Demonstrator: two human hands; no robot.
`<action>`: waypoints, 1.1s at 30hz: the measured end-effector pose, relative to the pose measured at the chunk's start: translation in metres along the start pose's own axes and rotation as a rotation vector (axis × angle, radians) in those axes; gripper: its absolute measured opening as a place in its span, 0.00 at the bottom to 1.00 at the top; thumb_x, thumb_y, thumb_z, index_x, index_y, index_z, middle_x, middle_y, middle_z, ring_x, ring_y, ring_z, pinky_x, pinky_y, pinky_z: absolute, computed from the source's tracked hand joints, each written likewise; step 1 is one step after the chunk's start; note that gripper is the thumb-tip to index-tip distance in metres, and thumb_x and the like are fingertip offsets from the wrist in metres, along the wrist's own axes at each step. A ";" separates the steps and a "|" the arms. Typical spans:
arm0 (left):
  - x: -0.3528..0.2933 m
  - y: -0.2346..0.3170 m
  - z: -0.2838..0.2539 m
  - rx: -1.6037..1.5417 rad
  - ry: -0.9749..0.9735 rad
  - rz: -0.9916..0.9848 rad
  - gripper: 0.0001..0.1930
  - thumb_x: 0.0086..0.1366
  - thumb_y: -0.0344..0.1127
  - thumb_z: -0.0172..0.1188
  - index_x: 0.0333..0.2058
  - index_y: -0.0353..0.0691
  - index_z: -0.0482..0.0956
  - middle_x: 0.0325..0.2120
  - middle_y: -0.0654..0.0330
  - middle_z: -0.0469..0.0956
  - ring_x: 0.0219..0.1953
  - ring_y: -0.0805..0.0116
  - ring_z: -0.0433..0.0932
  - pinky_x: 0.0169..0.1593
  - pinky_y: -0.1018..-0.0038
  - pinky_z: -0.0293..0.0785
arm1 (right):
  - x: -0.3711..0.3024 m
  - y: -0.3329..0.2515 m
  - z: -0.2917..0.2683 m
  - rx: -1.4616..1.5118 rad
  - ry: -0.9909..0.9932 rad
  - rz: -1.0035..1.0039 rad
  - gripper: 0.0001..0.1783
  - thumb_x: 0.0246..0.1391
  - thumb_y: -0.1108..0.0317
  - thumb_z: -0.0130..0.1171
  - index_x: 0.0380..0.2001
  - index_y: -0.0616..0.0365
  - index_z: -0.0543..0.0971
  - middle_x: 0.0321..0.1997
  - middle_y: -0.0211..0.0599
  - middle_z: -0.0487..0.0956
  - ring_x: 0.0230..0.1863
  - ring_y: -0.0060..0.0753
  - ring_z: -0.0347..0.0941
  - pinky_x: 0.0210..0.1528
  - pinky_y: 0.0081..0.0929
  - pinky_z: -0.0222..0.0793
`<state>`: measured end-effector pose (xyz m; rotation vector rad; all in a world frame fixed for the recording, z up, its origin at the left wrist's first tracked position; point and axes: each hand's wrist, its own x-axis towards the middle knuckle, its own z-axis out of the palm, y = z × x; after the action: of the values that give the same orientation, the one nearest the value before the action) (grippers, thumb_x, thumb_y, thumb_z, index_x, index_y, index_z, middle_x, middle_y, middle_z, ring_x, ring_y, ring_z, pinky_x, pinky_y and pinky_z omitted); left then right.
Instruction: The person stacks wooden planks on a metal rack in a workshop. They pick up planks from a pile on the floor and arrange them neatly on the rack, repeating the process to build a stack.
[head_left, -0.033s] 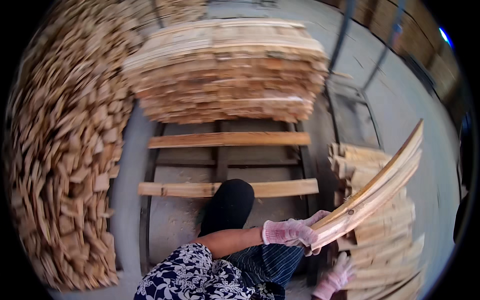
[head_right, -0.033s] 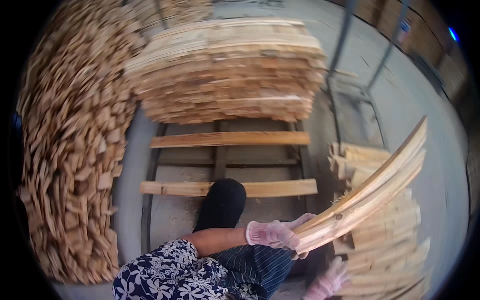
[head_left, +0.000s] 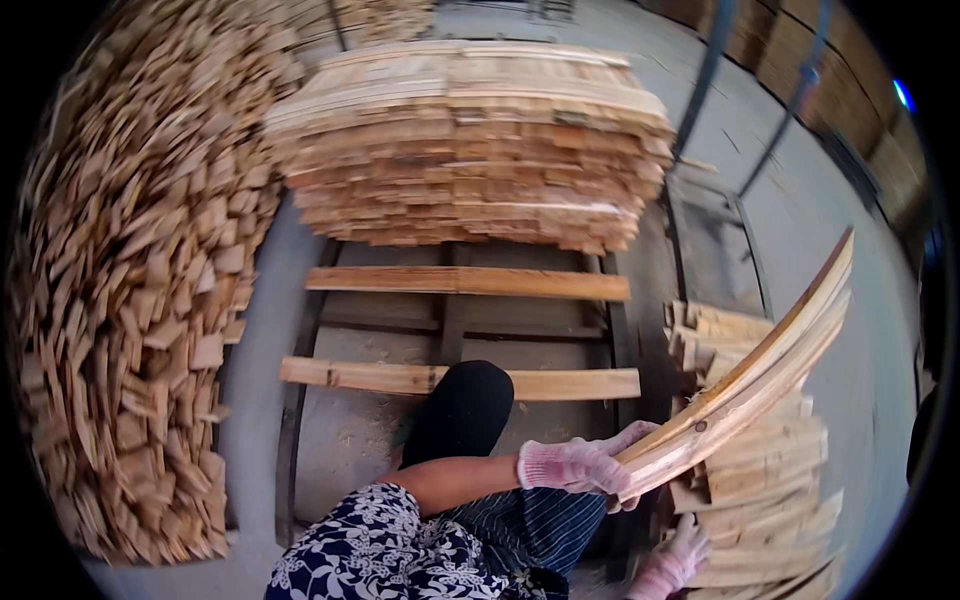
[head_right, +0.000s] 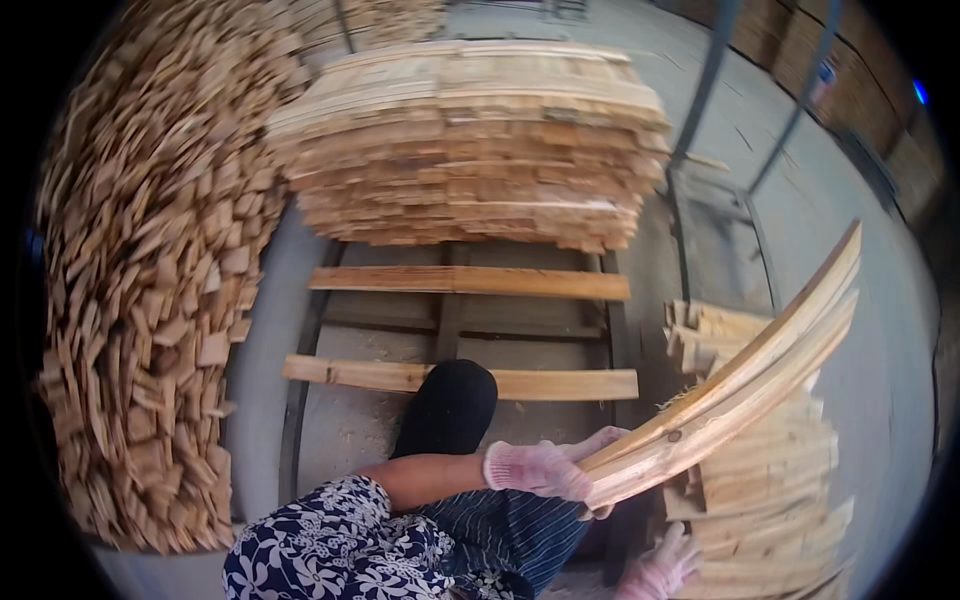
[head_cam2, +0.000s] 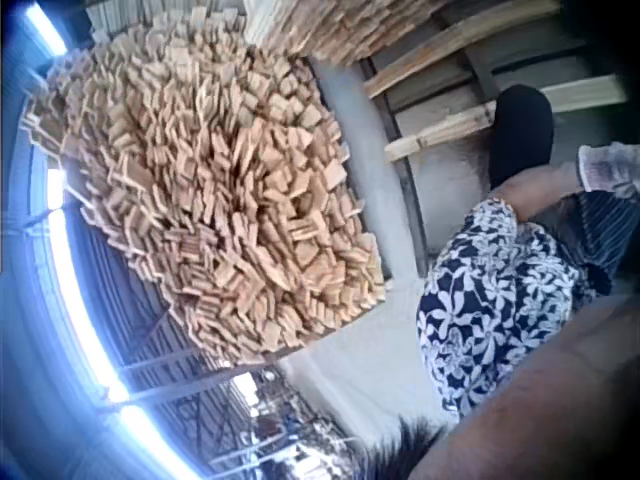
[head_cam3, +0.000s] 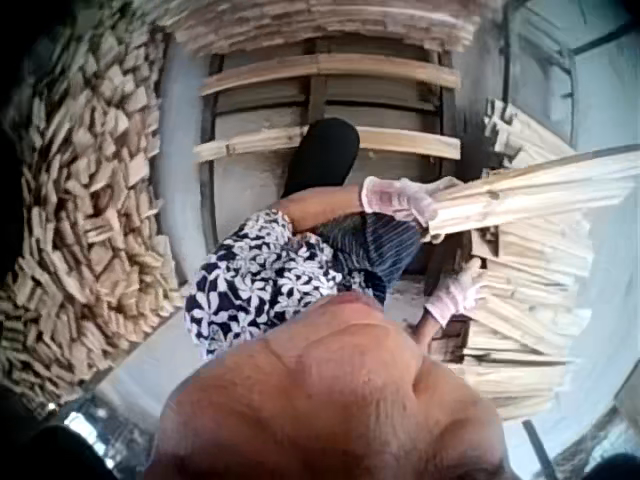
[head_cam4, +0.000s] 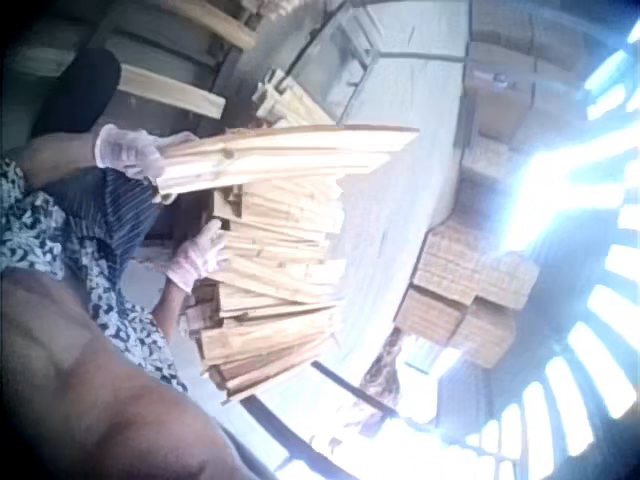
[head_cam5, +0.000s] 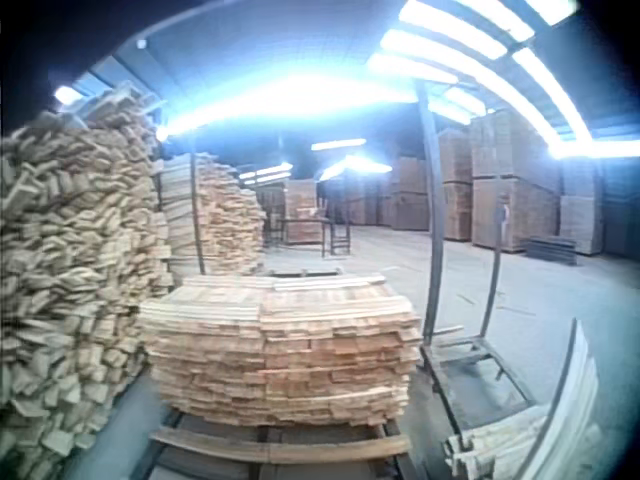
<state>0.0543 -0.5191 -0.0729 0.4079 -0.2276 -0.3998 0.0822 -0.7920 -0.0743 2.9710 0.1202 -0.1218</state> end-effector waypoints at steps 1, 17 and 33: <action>-0.002 0.020 0.014 0.138 0.032 0.056 0.51 0.59 0.38 0.72 0.74 0.53 0.45 0.54 0.54 0.68 0.49 0.62 0.78 0.48 0.66 0.80 | 0.021 0.015 -0.007 0.062 0.046 -0.048 0.29 0.59 0.55 0.59 0.65 0.37 0.73 0.66 0.45 0.73 0.65 0.56 0.69 0.67 0.59 0.61; -0.257 0.463 0.144 0.854 0.688 1.257 0.37 0.73 0.59 0.49 0.65 0.28 0.64 0.55 0.43 0.72 0.55 0.52 0.77 0.55 0.60 0.82 | 0.058 0.025 -0.040 -0.043 -0.105 0.198 0.44 0.62 0.37 0.51 0.75 0.47 0.60 0.77 0.46 0.62 0.75 0.61 0.56 0.71 0.68 0.51; -0.121 0.231 -0.018 1.094 0.322 0.216 0.27 0.72 0.43 0.63 0.65 0.42 0.69 0.55 0.52 0.77 0.58 0.65 0.76 0.62 0.67 0.73 | 0.013 -0.078 -0.133 1.743 0.175 -0.149 0.43 0.60 0.56 0.59 0.76 0.46 0.56 0.69 0.56 0.67 0.64 0.63 0.71 0.63 0.53 0.72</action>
<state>0.0273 -0.2675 -0.0070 1.4952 -0.1559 0.0466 0.0985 -0.6916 0.0425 4.7057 0.4446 0.0962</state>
